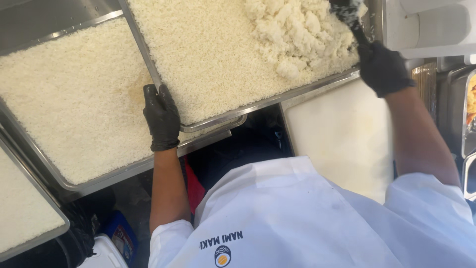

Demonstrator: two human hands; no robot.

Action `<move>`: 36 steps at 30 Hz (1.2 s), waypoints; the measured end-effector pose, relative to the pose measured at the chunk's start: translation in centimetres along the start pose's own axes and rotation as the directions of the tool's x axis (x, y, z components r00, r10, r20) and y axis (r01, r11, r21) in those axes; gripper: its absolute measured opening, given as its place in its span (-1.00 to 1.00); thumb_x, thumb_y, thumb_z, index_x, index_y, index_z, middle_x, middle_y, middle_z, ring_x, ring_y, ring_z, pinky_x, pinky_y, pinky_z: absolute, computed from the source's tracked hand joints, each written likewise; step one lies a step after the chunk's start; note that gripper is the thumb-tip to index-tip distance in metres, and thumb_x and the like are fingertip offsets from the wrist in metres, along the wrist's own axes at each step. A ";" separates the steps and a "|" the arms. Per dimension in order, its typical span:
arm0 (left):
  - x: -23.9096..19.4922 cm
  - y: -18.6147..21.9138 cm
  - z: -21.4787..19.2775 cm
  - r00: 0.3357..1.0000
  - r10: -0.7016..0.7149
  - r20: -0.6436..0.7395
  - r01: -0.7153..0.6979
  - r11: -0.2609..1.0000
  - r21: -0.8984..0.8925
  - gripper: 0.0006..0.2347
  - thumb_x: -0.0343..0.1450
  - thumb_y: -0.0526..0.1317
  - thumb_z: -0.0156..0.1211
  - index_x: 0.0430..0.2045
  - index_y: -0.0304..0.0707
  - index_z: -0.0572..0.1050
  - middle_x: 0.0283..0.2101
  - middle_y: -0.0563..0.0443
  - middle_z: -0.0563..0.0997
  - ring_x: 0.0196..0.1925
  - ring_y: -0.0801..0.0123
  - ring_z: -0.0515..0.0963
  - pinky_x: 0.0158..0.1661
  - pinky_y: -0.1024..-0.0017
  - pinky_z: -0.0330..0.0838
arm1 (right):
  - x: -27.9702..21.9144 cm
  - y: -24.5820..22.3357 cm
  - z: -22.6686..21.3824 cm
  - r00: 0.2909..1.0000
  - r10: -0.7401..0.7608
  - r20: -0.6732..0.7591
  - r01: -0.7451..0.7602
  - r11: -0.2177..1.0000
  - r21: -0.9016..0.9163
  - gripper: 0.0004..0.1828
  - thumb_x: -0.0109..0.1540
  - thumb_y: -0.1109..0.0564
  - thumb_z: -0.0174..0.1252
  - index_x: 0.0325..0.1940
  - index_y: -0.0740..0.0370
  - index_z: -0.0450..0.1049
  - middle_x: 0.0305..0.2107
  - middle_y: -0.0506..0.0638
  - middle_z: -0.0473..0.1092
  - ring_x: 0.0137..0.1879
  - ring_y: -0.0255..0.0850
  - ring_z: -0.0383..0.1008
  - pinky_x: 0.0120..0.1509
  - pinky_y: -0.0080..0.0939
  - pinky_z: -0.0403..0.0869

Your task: The person pours liquid from a pitcher onto trays of cooked rice and then stirs the rice using a spatula.

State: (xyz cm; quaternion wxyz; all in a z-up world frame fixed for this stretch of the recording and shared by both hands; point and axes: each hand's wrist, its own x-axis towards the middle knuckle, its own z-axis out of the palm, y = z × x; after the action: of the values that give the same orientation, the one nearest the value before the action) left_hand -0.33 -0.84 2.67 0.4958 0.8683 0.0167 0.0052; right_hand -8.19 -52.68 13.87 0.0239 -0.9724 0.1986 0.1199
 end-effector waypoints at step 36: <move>-0.1 -0.3 0.0 0.995 -0.100 0.023 0.101 0.994 -0.039 -0.86 0.67 -0.24 0.02 -0.20 -0.34 0.40 -0.54 -0.07 0.45 -0.56 0.37 0.39 -0.50 0.32 0.25 | -4.4 2.9 0.9 0.963 0.195 0.184 -0.211 0.975 0.072 -0.53 0.50 -0.24 -0.10 0.15 0.16 0.47 -0.30 0.45 0.48 -0.08 0.47 0.48 0.05 0.38 0.45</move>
State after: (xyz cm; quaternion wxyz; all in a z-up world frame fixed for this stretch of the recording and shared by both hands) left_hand -0.41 -0.71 2.42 0.5128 0.8563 0.0548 -0.0286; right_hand -13.40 -53.60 14.08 0.0731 -0.9304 0.2997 0.1980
